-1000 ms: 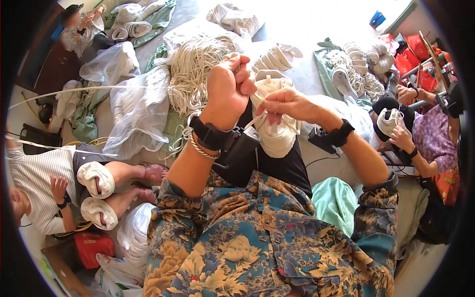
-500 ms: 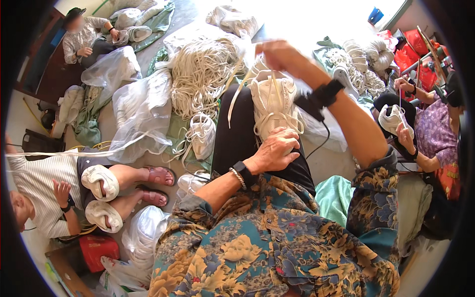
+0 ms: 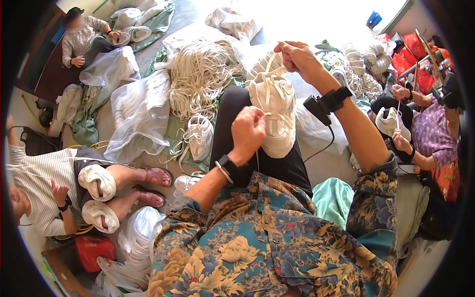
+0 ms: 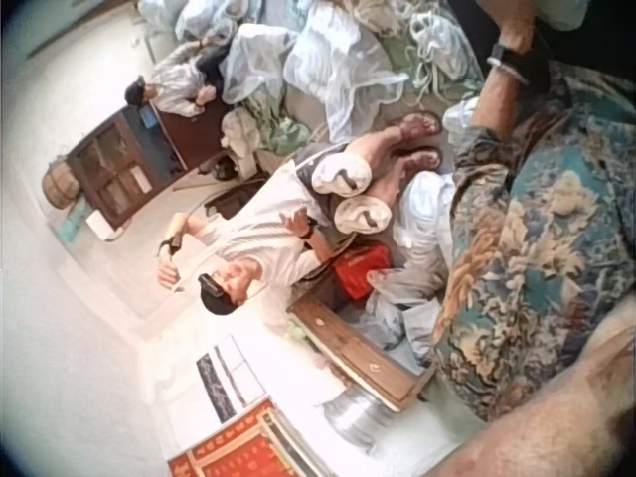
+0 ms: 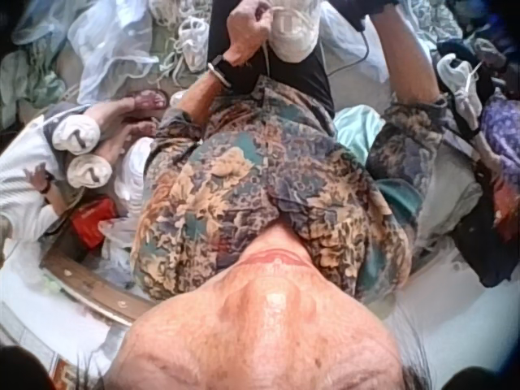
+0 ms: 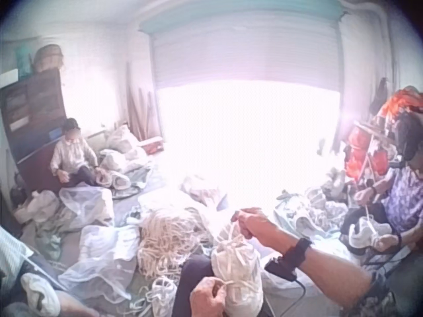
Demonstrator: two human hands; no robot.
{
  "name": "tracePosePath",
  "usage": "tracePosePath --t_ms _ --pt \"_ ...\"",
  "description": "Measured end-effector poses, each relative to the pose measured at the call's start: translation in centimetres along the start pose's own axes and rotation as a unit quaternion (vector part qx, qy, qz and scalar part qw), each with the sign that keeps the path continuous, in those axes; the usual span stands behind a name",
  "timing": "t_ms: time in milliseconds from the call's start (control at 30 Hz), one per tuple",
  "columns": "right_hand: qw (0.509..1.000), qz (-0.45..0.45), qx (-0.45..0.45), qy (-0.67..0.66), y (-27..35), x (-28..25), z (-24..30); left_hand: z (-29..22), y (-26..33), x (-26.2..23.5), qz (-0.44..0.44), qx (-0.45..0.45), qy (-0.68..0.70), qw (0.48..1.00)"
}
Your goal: The recorder is threading laces into white athletic shoes as part of an assembly or finishing process in a factory setting.
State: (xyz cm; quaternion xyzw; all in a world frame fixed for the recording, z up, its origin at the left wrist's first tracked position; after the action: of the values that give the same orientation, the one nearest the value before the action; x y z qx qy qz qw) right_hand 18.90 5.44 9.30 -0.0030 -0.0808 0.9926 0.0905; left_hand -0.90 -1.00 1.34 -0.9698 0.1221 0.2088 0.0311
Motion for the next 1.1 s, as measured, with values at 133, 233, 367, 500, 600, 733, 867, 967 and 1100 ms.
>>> tracePosePath --t_ms 133,233,367,500,600,733,867,967,1100 --pt "0.999 -0.026 0.029 0.006 0.3 -0.9 -0.5 1.3 -1.8 0.0 0.027 -0.042 -0.055 0.997" --pt "0.998 -0.016 0.062 0.022 0.7 -0.7 -1.0 1.9 -2.8 0.9 0.058 -0.066 -0.076 0.993" --pt "0.997 0.011 0.067 0.020 1.5 -0.4 -1.9 1.5 -2.9 1.8 0.065 -0.044 -0.134 0.988" --pt "0.997 0.010 0.069 0.025 1.8 -0.2 -2.3 2.0 -2.9 1.9 0.061 -0.016 -0.109 0.992" --pt "0.997 0.021 0.072 0.001 2.0 -0.6 -2.7 2.8 -2.4 1.1 0.121 -0.018 -0.052 0.991" --pt "0.997 0.007 0.072 0.010 2.2 -1.0 -2.6 3.1 -1.6 0.6 0.132 -0.024 -0.028 0.991" --pt "0.997 0.001 0.070 0.023 2.4 -0.5 -2.0 2.1 -1.7 1.4 0.067 0.010 -0.047 0.997" --pt "0.998 0.006 0.060 0.021 2.4 -0.2 -1.4 2.3 -1.7 1.8 0.027 0.049 -0.087 0.995" --pt "0.999 0.000 0.032 0.019 2.1 0.1 0.1 3.1 -2.2 0.8 0.081 -0.021 -0.044 0.996"
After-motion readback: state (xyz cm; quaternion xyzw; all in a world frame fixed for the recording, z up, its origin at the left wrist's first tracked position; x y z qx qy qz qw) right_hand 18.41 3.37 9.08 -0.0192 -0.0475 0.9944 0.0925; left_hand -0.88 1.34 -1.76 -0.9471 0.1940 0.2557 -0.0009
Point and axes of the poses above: each hand's wrist, its own y-axis away from the middle knuckle, its own x-axis out of the palm, z = x × y, the point moved 3 cm from there along -y, towards the middle knuckle, and after that the axes turned 15 degrees about -x, right-handed, at the moved point
